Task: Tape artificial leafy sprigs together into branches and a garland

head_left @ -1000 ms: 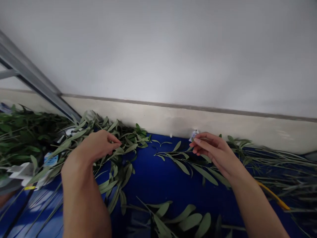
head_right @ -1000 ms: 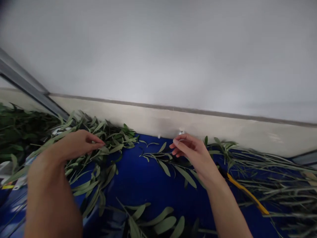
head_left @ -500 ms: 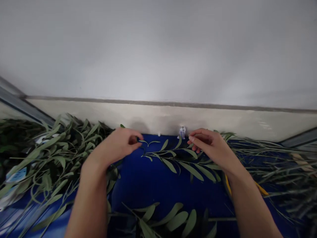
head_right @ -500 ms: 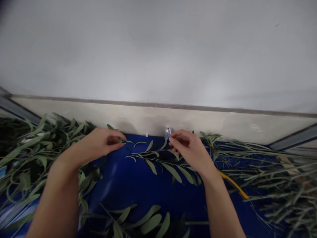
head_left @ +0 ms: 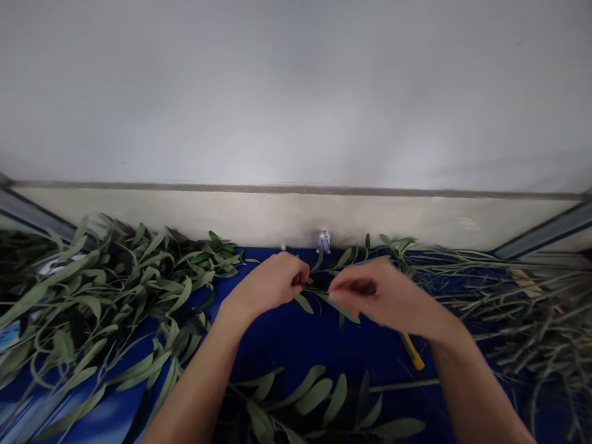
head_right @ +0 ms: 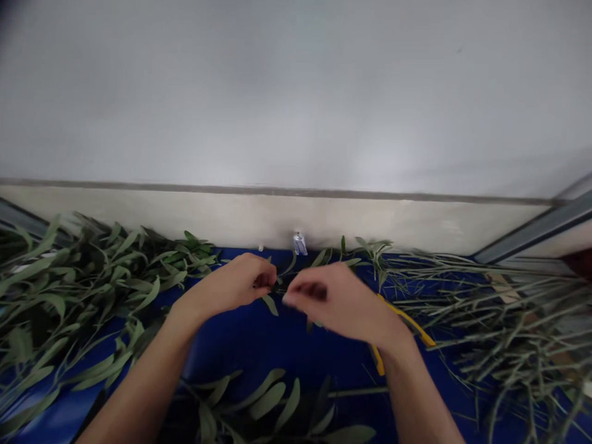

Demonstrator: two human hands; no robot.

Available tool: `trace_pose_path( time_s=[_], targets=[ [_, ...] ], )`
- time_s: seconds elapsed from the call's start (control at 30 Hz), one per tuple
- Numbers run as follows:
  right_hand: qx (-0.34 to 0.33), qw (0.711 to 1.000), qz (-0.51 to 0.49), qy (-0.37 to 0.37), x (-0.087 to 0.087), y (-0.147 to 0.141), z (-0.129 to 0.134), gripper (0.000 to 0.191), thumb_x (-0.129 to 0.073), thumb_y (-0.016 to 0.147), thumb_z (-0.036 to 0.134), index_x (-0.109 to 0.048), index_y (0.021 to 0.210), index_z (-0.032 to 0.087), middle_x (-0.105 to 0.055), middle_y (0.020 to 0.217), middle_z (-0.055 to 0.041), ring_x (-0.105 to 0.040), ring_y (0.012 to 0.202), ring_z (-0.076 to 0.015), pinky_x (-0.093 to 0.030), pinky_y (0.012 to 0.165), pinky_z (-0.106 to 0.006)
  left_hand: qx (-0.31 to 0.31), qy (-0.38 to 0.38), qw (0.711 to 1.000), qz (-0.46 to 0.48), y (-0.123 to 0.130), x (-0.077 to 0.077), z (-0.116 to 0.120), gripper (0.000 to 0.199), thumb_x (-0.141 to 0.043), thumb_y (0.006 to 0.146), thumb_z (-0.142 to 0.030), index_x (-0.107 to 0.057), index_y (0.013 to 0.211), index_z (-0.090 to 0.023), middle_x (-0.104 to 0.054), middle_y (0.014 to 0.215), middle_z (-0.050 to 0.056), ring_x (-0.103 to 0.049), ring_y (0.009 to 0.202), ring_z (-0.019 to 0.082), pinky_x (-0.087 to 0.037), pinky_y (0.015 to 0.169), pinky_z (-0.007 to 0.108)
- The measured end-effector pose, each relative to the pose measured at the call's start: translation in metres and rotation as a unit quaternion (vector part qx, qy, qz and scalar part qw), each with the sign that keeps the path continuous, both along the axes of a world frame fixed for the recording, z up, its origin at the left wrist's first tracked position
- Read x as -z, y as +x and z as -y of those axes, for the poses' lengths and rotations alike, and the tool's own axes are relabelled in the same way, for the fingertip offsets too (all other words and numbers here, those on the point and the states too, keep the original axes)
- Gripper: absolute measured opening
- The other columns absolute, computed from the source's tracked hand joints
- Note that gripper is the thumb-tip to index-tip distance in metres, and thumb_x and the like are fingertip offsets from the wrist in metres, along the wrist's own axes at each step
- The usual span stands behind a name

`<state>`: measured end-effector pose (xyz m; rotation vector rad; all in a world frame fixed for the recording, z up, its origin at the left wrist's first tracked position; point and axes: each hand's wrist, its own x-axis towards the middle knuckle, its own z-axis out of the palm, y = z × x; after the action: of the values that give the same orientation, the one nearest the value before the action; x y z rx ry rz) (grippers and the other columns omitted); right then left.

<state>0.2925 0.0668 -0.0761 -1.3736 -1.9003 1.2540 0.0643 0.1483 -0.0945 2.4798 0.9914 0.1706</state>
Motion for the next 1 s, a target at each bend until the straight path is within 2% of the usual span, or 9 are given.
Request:
trace_pose_path(
  time_s=[0.13,0.23,0.37,0.53,0.67,0.73,0.83,0.93,1.0],
  targets=[
    [-0.203,0.975,0.09,-0.01,0.03,-0.037,0.022,0.031,-0.084,0.073,0.051,-0.075,0.086,0.025,-0.074,0.078,0.001,-0.067,0.073,-0.0188,-0.042,0.06,-0.026,-0.009,0.02,0.999,0.036,-0.007,-0.005,-0.008,0.015,-0.06,0.08,-0.009,-0.067,0.074,-0.02,-0.068,0.072,0.0,-0.061,0.067,0.016,-0.04,0.061,0.027],
    [-0.228,0.955,0.185,0.033,0.056,-0.052,0.031,0.033,-0.088,0.063,0.043,-0.074,0.086,0.023,-0.073,0.083,-0.0016,-0.066,0.079,-0.0219,-0.037,0.059,-0.026,-0.032,0.036,0.997,0.063,-0.016,-0.008,-0.011,0.014,-0.06,0.083,-0.012,-0.067,0.074,-0.02,-0.068,0.073,0.001,-0.061,0.067,0.016,-0.042,0.063,0.027],
    [-0.213,0.952,0.207,0.076,0.056,-0.059,0.024,0.005,-0.072,0.083,0.022,-0.076,0.081,0.02,-0.072,0.077,-0.0037,-0.067,0.074,-0.0199,-0.037,0.063,-0.028,-0.051,0.031,0.994,0.09,-0.034,-0.019,-0.013,0.012,-0.061,0.085,-0.017,-0.071,0.078,-0.021,-0.069,0.07,-0.001,-0.062,0.064,0.015,-0.043,0.061,0.026],
    [-0.181,0.976,0.099,0.071,0.022,-0.064,0.007,0.03,-0.053,0.102,0.025,-0.081,0.091,0.024,-0.077,0.079,-0.0025,-0.067,0.066,-0.0173,-0.042,0.062,-0.028,-0.075,0.009,0.991,0.113,-0.058,-0.033,-0.01,0.021,-0.061,0.09,-0.034,-0.077,0.082,-0.022,-0.072,0.075,0.003,-0.064,0.066,0.019,-0.045,0.06,0.029],
    [-0.178,0.983,0.032,0.044,0.006,-0.063,0.0,0.027,-0.055,0.102,0.03,-0.079,0.114,0.031,-0.08,0.106,-0.0017,-0.075,0.089,-0.0218,-0.053,0.078,-0.031,-0.062,-0.053,0.993,0.08,-0.069,-0.037,-0.007,0.033,-0.059,0.09,-0.044,-0.073,0.068,-0.023,-0.058,0.057,0.001,-0.051,0.052,0.016,-0.035,0.051,0.03],
    [-0.174,0.984,-0.003,0.026,0.005,-0.058,-0.004,0.026,-0.056,0.101,0.032,-0.079,0.114,0.032,-0.08,0.107,-0.0016,-0.074,0.098,-0.0232,-0.055,0.082,-0.032,-0.052,-0.098,0.993,0.048,-0.07,-0.038,-0.005,0.042,-0.057,0.091,-0.047,-0.064,0.058,-0.023,-0.043,0.05,-0.001,-0.037,0.045,0.014,-0.025,0.047,0.031],
    [-0.09,0.992,-0.079,-0.041,0.008,-0.05,-0.011,0.028,-0.055,0.101,0.042,-0.079,0.107,0.028,-0.079,0.099,-0.0033,-0.075,0.089,-0.0225,-0.059,0.075,-0.032,-0.057,-0.136,0.989,0.026,-0.068,-0.043,-0.001,0.053,-0.051,0.096,-0.052,-0.049,0.052,-0.022,-0.029,0.05,-0.003,-0.024,0.044,0.012,-0.018,0.047,0.033],
    [-0.015,0.988,-0.114,-0.1,0.01,-0.043,-0.017,0.033,-0.055,0.1,0.051,-0.075,0.097,0.025,-0.077,0.093,-0.0042,-0.076,0.075,-0.0205,-0.061,0.065,-0.031,-0.06,-0.146,0.987,0.028,-0.063,-0.046,0.003,0.056,-0.049,0.098,-0.057,-0.049,0.054,-0.021,-0.032,0.051,-0.002,-0.028,0.044,0.013,-0.02,0.047,0.032],
    [-0.015,0.984,-0.108,-0.14,0.011,-0.039,-0.02,0.034,-0.058,0.097,0.053,-0.073,0.09,0.023,-0.077,0.088,-0.0049,-0.075,0.066,-0.0198,-0.06,0.058,-0.03,-0.031,-0.183,0.983,0.01,-0.06,-0.045,0.002,0.046,-0.061,0.091,-0.055,-0.061,0.06,-0.022,-0.048,0.054,-0.002,-0.044,0.048,0.014,-0.027,0.048,0.03]
  ],
)
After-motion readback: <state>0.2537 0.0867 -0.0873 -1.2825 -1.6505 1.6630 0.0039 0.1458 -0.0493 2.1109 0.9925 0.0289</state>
